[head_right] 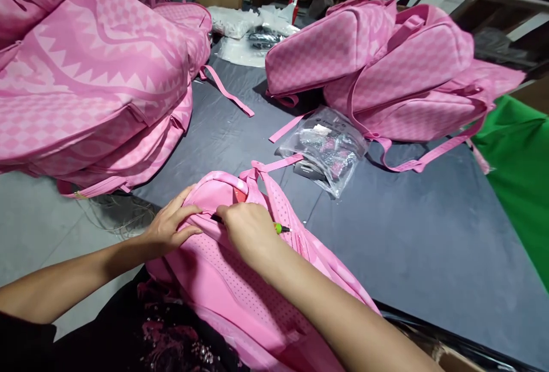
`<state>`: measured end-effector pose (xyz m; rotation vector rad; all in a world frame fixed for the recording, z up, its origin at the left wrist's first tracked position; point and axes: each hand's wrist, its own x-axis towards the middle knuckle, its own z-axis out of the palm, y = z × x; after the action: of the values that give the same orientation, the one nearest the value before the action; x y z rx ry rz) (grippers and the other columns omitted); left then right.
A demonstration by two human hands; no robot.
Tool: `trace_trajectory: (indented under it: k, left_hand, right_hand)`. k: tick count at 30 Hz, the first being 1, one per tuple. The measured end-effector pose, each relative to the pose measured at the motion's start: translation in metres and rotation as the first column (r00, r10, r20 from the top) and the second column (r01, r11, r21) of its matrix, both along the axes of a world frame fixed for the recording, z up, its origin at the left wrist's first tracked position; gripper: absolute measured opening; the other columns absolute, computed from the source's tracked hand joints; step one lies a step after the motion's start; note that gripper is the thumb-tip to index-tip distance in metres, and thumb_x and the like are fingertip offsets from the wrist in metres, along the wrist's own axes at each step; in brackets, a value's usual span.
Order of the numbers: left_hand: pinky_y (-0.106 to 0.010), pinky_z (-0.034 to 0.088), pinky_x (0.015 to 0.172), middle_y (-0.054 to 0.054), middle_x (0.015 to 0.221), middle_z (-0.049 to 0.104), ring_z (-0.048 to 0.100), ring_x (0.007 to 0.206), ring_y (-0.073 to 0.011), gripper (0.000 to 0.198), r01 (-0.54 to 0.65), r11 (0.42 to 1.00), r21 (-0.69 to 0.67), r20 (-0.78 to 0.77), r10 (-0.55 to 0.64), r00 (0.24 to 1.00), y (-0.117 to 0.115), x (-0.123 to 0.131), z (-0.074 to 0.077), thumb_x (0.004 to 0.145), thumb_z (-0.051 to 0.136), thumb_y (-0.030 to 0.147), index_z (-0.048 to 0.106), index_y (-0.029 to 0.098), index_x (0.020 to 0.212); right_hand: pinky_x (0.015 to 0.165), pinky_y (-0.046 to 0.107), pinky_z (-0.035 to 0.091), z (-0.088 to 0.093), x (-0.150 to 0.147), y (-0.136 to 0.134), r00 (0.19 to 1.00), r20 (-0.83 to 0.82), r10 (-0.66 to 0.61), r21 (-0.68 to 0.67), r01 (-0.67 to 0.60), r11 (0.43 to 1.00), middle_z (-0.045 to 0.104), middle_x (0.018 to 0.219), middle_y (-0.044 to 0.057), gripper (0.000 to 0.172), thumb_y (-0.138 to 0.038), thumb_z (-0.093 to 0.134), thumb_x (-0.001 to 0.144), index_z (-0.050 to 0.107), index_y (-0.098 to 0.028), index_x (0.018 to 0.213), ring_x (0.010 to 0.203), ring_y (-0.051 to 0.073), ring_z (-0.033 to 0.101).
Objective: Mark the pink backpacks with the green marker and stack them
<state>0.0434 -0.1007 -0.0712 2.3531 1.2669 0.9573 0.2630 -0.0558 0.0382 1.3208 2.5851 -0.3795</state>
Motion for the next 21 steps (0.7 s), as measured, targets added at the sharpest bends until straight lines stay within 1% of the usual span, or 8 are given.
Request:
trace_trajectory:
  k: [5,10,12,14,16,17,19,21]
  left_hand:
    - [-0.05,0.04,0.119,-0.019,0.157,0.038,0.037,0.148,-0.0292,0.083,-0.039,0.996,-0.083,0.155,0.051,0.987,0.002,-0.001,-0.008,0.086,0.074,0.029,0.024,0.024,0.151]
    - [-0.049,0.034,0.122,-0.015,0.161,0.032,0.033,0.15,-0.0285,0.086,-0.043,0.982,-0.186,0.14,0.07,0.988,0.001,0.002,-0.008,0.086,0.072,0.024,0.021,0.028,0.155]
    - [-0.05,0.033,0.122,-0.017,0.163,0.028,0.032,0.151,-0.0297,0.096,-0.084,0.941,-0.327,0.145,0.138,0.98,0.002,0.003,-0.006,0.083,0.075,0.025,0.014,0.026,0.157]
    - [-0.051,0.036,0.12,-0.019,0.163,0.028,0.035,0.149,-0.0319,0.107,-0.127,0.855,-0.503,0.153,0.233,0.96,0.003,0.004,-0.001,0.078,0.08,0.029,0.01,0.023,0.159]
    - [-0.049,0.04,0.116,-0.017,0.158,0.04,0.044,0.143,-0.0324,0.105,-0.103,0.786,-0.61,0.186,0.268,0.945,0.005,0.004,0.005,0.073,0.084,0.033,0.02,0.022,0.157]
    - [-0.047,0.042,0.114,-0.015,0.151,0.049,0.05,0.138,-0.0316,0.098,-0.073,0.775,-0.627,0.211,0.26,0.942,0.005,0.004,0.008,0.073,0.084,0.034,0.029,0.022,0.153]
    - [-0.043,0.045,0.11,-0.01,0.136,0.063,0.059,0.128,-0.0293,0.081,-0.021,0.784,-0.621,0.256,0.228,0.939,0.006,0.004,0.012,0.074,0.083,0.034,0.044,0.022,0.144]
    - [-0.042,0.044,0.11,-0.008,0.126,0.068,0.061,0.124,-0.0283,0.075,-0.006,0.799,-0.602,0.281,0.219,0.934,0.006,0.003,0.014,0.075,0.083,0.036,0.049,0.021,0.139]
  right_hand:
    - [0.055,0.031,0.026,-0.01,-0.012,0.001,0.992,0.12,-0.029,0.008,0.029,1.0,0.072,0.098,0.009,0.029,-0.008,0.047,0.092,0.072,-0.019,0.102,0.071,0.02,0.067]
    - [0.062,0.03,0.032,-0.013,-0.013,0.003,0.998,0.027,-0.055,-0.09,0.057,0.994,0.075,0.09,0.006,0.027,-0.007,0.051,0.088,0.074,-0.02,0.092,0.082,0.022,0.07]
    - [0.062,0.03,0.03,-0.012,-0.013,0.004,0.998,0.052,-0.046,-0.112,0.051,0.992,0.076,0.085,0.006,0.025,-0.007,0.052,0.087,0.074,-0.019,0.089,0.081,0.022,0.071]
    - [0.06,0.031,0.028,-0.011,-0.014,0.005,0.994,0.096,-0.059,-0.09,0.068,0.994,0.076,0.086,0.007,0.023,-0.008,0.052,0.087,0.074,-0.018,0.09,0.08,0.023,0.071]
    - [0.059,0.03,0.026,-0.01,-0.02,0.007,0.994,0.079,-0.074,-0.039,0.077,0.996,0.076,0.092,0.008,0.023,-0.01,0.052,0.09,0.073,-0.017,0.096,0.08,0.023,0.07]
    - [0.058,0.03,0.025,-0.011,-0.024,0.009,0.997,0.049,-0.067,-0.024,0.068,0.997,0.076,0.093,0.009,0.023,-0.011,0.052,0.09,0.072,-0.017,0.098,0.078,0.022,0.069]
    - [0.056,0.029,0.025,-0.013,-0.035,0.013,0.999,-0.036,-0.016,-0.023,0.015,1.0,0.076,0.089,0.008,0.019,-0.011,0.054,0.088,0.072,-0.016,0.094,0.073,0.019,0.067]
    - [0.055,0.027,0.026,-0.015,-0.045,0.018,0.993,-0.114,0.044,-0.038,-0.048,0.998,0.075,0.084,0.006,0.017,-0.009,0.056,0.086,0.071,-0.015,0.087,0.07,0.016,0.065]
